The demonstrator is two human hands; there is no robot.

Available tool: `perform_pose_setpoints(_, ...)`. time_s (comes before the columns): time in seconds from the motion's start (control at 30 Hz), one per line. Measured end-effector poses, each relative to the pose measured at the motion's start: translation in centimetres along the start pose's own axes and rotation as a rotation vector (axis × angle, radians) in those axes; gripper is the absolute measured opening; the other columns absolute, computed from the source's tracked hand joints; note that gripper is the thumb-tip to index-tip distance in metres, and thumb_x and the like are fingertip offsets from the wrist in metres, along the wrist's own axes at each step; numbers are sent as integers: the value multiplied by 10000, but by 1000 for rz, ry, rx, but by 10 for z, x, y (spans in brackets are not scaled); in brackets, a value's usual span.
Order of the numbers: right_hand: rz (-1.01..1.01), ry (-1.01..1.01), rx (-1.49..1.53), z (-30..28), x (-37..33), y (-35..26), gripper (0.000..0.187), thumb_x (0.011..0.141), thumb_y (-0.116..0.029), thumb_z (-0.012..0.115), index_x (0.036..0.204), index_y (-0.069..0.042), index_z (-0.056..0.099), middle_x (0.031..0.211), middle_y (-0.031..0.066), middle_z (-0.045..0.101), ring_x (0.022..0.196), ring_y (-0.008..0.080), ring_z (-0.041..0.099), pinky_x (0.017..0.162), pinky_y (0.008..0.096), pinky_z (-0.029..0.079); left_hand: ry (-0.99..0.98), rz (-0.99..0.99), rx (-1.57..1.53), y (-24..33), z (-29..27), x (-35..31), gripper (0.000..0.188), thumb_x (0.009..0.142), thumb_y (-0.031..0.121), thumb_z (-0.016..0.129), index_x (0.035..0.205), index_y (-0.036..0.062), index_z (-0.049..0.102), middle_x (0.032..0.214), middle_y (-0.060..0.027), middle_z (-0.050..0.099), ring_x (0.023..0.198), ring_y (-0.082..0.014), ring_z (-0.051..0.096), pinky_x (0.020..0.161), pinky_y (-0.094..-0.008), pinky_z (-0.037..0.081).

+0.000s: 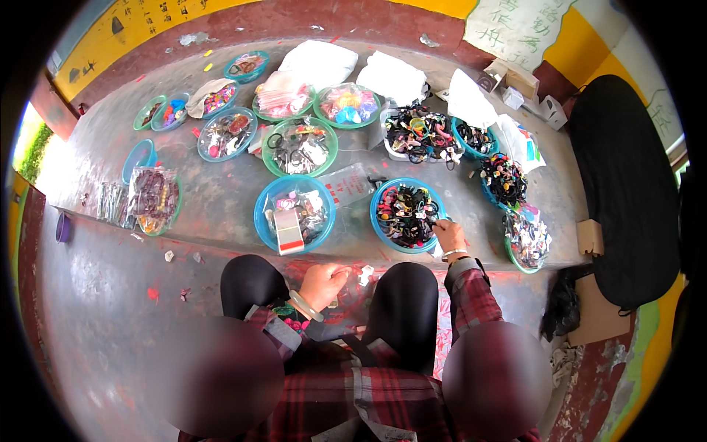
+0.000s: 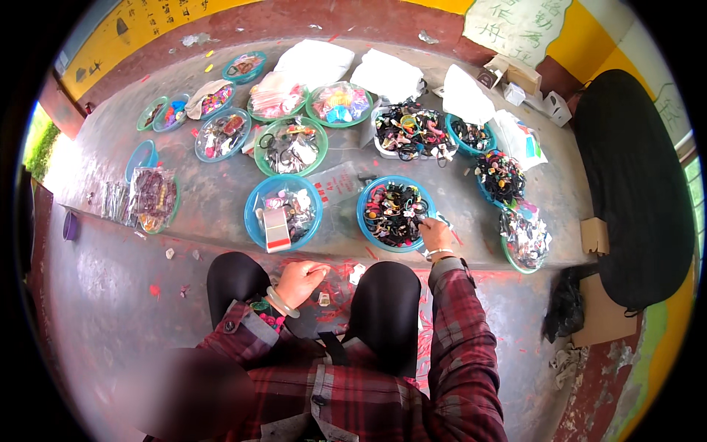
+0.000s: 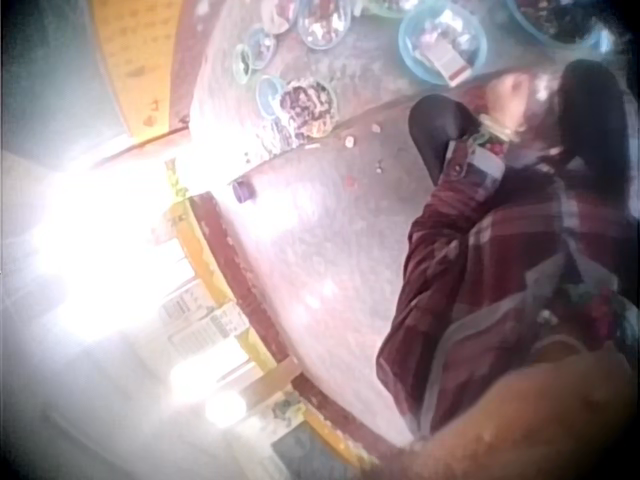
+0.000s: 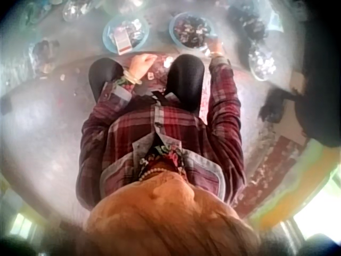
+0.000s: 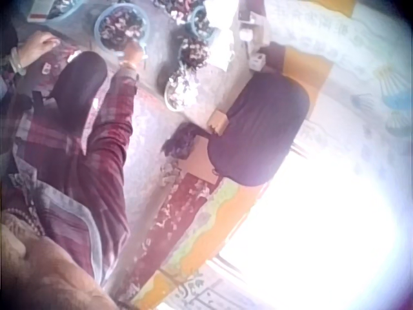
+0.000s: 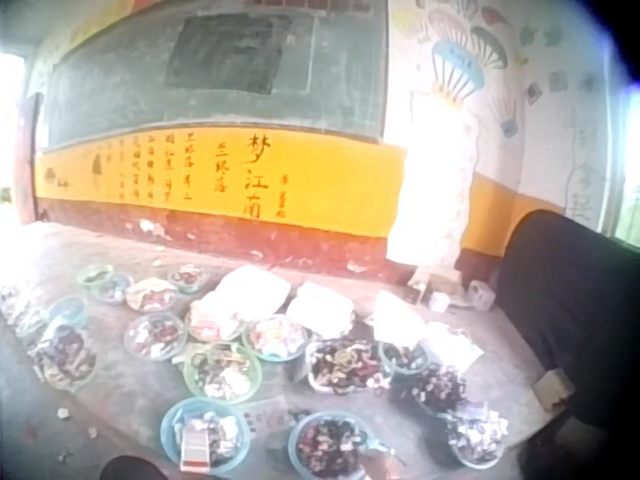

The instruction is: The person sits on the floor and packs small hair accessories into clear plastic bags. They pick up items from blue bowls, place them into bags, and seal them. The person handles the items one by one, organizing them into individual packages.

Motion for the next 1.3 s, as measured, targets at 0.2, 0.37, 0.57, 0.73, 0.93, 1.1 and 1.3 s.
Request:
perform_pose_setpoints(0.2,400,-229,1092,-14,-12,-11,116,863,-87,506,933,-21,571,834,71,637,718,165,636,627,250,476,-2,13,1,5,2,-1,248,807,163,549,958,-19,623,850,-157,651,795,-188,640,697,-279,478)
perform_pose_setpoints(0.37,320,-348,1398,-30,-28,-58,148,875,-101,475,946,-22,578,880,117,631,780,197,630,571,239,471,-2,18,37,2,3,1,260,801,183,546,952,-12,628,833,-158,649,779,-215,642,689,-295,477)
perform_pose_setpoints(0.57,98,-432,1529,-46,-50,-126,220,858,-196,521,992,-28,570,914,154,628,796,211,624,555,250,485,17,33,80,-5,4,3,267,795,201,553,948,-5,631,832,-155,649,767,-215,642,686,-292,473)
perform_pose_setpoints(0.73,110,-589,1584,-38,-66,-177,191,817,-60,555,1008,-64,549,808,130,613,712,206,614,552,255,497,41,80,62,5,-6,0,270,793,225,554,925,2,628,777,-190,616,718,-267,628,640,-317,464)
perform_pose_setpoints(0.93,137,-619,1616,-10,-86,-214,316,819,26,533,1132,-20,518,904,101,597,751,198,598,613,255,491,107,89,51,0,-14,-1,249,788,234,561,834,-3,623,591,-170,525,521,-229,505,536,-336,407)
perform_pose_setpoints(1.1,195,-597,1430,2,-92,-201,195,824,7,549,1015,6,588,833,70,621,696,160,602,564,233,487,111,43,-114,-9,-15,-1,256,779,227,565,775,-26,602,536,-104,473,515,-124,443,518,-310,388)
perform_pose_setpoints(1.3,123,-512,1217,-3,-93,-199,179,818,-53,588,988,1,606,796,38,620,599,90,536,461,204,387,116,12,-160,-12,-17,-1,227,769,191,572,784,-29,627,566,-51,535,545,-99,470,536,-284,398)
Point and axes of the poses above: each hand's wrist, its own x-axis towards the middle knuckle, its own z-axis out of the palm, y = z × x, the point moved 5 cm from there along x, towards the middle knuckle
